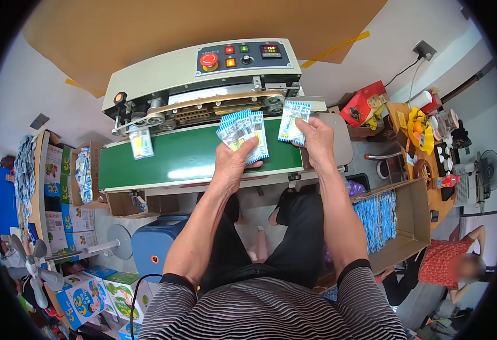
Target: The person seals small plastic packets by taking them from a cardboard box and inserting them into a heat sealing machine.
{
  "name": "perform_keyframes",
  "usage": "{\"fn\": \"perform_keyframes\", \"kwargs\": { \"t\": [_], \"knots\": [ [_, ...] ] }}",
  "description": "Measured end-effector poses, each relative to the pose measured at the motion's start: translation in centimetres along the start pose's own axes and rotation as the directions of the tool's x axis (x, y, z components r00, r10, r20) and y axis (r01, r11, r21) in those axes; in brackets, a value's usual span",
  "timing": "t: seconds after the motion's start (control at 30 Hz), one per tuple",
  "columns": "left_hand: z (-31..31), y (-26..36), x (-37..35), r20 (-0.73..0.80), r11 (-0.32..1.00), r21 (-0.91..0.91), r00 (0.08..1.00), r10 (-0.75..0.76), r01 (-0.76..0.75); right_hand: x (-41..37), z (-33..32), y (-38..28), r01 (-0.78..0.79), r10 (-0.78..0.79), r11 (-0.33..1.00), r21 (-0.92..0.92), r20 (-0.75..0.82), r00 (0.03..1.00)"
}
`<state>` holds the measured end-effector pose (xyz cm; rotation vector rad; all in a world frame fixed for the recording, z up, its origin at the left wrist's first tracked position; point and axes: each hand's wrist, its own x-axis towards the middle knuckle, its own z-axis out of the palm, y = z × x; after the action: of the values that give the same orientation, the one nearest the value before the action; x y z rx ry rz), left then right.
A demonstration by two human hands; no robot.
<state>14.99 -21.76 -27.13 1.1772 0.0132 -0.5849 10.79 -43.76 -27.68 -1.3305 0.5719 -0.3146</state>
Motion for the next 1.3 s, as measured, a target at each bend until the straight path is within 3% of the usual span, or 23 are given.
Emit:
{"fn": "perform_keyframes", "kwargs": {
  "t": [0.4,0.53,0.63,0.67,0.77,0.9,1.03,1.1,1.3],
  "knots": [
    [-0.3,0.2,0.3,-0.062,0.999,-0.045,0.998,0.014,-0.017,1.5,4.7,1.6,-0.035,0.042,0.985,-0.171,0.036,0.998],
    [-0.4,0.0,0.4,-0.086,0.998,-0.046,0.996,0.038,-0.042,-0.1,5.9,0.5,-0.082,0.086,0.994,-0.072,0.065,0.994],
    [-0.6,0.0,0.4,-0.091,0.997,-0.054,0.994,0.054,-0.059,-3.2,5.1,-1.7,-0.159,0.121,0.980,0.121,0.275,0.954],
    [-0.5,-0.2,0.3,-0.081,0.996,-0.059,0.995,0.060,-0.065,-3.3,4.7,-1.1,-0.159,0.122,0.980,0.121,0.268,0.956],
    [0.3,-0.7,0.2,-0.049,0.995,-0.066,0.996,0.073,-0.076,-3.0,3.7,1.1,0.060,-0.053,0.998,-0.008,0.375,0.925],
    [0.7,-0.8,-0.2,-0.027,0.993,-0.081,0.996,0.087,-0.089,-3.9,3.8,0.6,0.138,-0.140,0.990,0.027,0.271,0.952],
    [1.4,0.1,-1.0,0.010,0.991,-0.133,0.999,0.035,-0.034,-3.8,3.4,1.9,0.247,-0.248,0.968,0.040,0.280,0.928],
    [1.6,0.6,-1.5,0.047,0.978,-0.207,0.999,-0.008,0.018,-4.0,3.2,1.9,0.240,-0.256,0.967,0.091,0.275,0.927],
    [0.4,-0.1,-0.4,0.036,0.990,-0.143,0.999,0.011,-0.006,-3.9,2.8,1.6,0.152,-0.219,0.944,0.293,0.211,0.953]
  ]
}}
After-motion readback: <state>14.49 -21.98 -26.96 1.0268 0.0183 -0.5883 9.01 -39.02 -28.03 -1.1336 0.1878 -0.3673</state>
